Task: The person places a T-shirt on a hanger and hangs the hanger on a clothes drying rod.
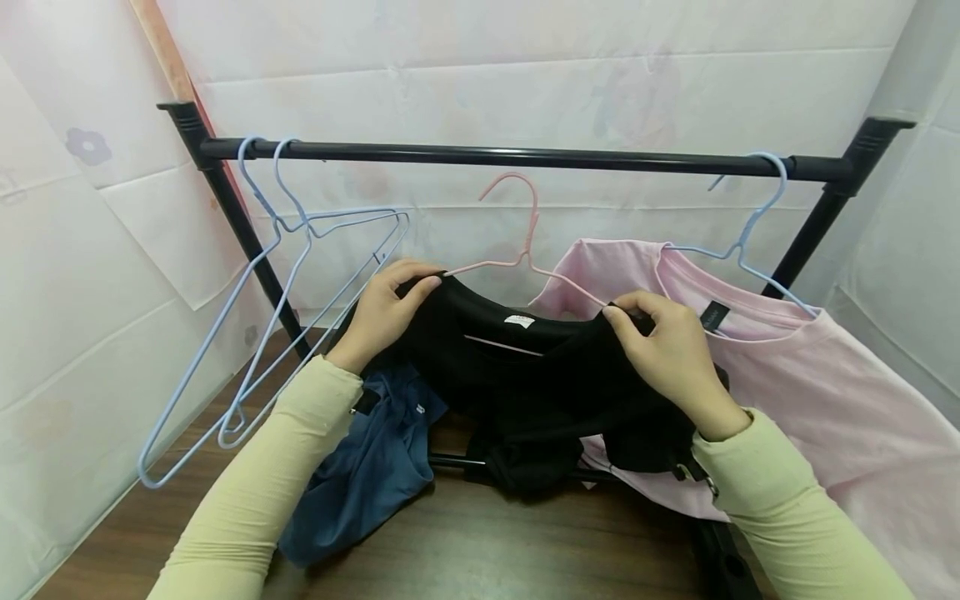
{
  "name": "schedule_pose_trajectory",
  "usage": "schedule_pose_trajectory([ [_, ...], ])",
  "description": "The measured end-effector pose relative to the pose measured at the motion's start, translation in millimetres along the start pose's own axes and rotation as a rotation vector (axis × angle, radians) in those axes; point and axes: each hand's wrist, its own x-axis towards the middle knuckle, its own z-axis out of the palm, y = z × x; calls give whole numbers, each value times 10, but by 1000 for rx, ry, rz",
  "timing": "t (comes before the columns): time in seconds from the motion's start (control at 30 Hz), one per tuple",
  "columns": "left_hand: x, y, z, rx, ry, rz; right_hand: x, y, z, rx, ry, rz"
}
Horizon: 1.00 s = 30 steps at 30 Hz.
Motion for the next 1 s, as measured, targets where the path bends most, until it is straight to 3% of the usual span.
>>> schedule_pose_trajectory([
  [0.4,-12,3,8,41,51,0,-13,44,-77,-23,-82,19],
  [1.0,-25,-32,-29,40,57,-25,-83,140,-181,-5,-92,45],
])
